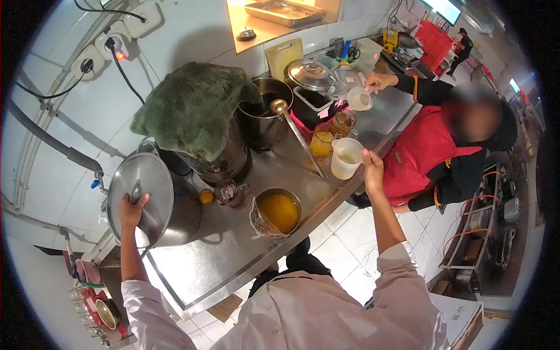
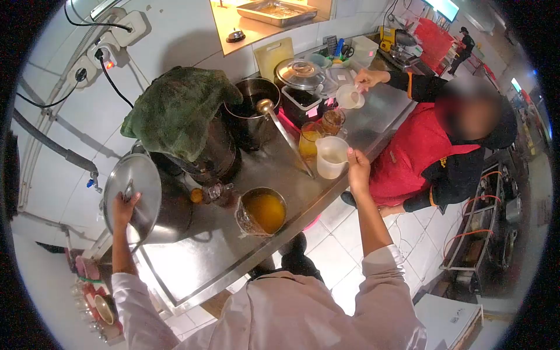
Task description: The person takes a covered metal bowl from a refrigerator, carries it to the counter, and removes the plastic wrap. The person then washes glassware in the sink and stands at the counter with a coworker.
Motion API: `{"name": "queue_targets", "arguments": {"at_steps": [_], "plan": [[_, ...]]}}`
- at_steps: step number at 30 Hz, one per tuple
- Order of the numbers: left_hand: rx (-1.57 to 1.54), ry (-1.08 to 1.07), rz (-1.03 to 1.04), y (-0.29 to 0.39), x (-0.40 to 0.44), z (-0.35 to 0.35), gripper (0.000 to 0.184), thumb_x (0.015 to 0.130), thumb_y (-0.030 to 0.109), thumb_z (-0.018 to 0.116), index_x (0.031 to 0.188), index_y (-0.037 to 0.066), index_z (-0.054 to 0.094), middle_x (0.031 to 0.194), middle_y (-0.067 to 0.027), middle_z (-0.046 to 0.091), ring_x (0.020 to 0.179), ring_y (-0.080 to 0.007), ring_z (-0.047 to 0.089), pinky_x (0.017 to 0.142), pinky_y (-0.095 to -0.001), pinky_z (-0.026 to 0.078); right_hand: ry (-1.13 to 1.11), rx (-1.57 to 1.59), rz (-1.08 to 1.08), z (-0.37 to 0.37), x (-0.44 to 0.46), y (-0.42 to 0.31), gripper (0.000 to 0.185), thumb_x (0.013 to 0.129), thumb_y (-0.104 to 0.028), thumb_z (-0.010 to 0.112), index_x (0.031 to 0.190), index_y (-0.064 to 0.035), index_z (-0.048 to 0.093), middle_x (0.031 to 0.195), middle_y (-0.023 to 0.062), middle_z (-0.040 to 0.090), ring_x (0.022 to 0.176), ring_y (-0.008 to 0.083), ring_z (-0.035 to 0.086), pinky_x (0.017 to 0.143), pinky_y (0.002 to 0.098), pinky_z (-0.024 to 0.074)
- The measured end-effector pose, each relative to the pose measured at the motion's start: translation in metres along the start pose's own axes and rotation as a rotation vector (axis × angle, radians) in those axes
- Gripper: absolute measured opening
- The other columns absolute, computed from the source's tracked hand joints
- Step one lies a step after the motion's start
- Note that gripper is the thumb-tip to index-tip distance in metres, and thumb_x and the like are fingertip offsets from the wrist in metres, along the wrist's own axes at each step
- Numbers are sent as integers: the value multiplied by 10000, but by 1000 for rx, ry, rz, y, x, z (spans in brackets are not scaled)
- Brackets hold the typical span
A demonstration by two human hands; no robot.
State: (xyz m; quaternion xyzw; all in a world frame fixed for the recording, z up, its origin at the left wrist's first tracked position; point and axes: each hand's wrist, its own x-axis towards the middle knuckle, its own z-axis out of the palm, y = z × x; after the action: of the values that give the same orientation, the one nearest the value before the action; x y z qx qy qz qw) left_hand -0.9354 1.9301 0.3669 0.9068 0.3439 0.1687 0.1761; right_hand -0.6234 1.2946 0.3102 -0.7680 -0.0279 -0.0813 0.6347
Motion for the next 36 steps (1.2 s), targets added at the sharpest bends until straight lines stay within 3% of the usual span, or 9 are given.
{"name": "queue_targets", "arguments": {"at_steps": [5,8,10,11,13,19,36], "plan": [[21,12,26,-3,-2,3,651,697,538,811,752,-56,548,648,-178,564,584,-316,540,574,-423,438,72,-165,22,2,14,3,375,993,-287,546,756,4,549,676,-4,465,685,99,414,632,282,387],[38,106,82,-10,-2,8,655,708,529,806,802,-72,561,692,-189,587,629,-324,574,609,-425,455,94,-274,38,3,26,8,372,975,-291,559,772,21,553,655,72,490,653,149,434,633,326,407],[-94,12,-4,0,-5,2,666,712,527,803,837,-83,567,749,-208,612,675,-343,595,639,-434,461,124,-405,-9,5,35,16,373,959,-309,561,797,27,579,674,161,545,639,237,511,654,384,432],[-95,14,-10,1,-5,2,666,712,527,803,837,-83,567,749,-208,612,675,-343,595,639,-434,461,119,-406,-13,5,39,20,373,959,-309,561,797,27,579,674,161,545,639,237,511,654,384,432],[-75,30,4,-2,-5,2,662,715,528,800,836,-81,571,773,-218,624,692,-351,599,650,-445,462,123,-458,22,8,41,14,377,950,-331,558,817,19,608,750,215,602,702,351,581,693,431,445],[-2,81,33,-7,-6,5,656,707,540,803,770,-56,536,722,-220,592,649,-342,566,626,-445,449,117,-639,-5,13,47,-3,415,946,-377,551,804,9,613,807,239,623,778,426,597,710,461,448],[-31,-11,-6,-8,-2,0,674,707,563,791,796,-53,535,746,-234,586,677,-388,568,641,-451,451,77,-805,-32,17,54,-22,419,930,-400,548,847,1,634,875,250,637,870,460,602,747,499,454]]}}
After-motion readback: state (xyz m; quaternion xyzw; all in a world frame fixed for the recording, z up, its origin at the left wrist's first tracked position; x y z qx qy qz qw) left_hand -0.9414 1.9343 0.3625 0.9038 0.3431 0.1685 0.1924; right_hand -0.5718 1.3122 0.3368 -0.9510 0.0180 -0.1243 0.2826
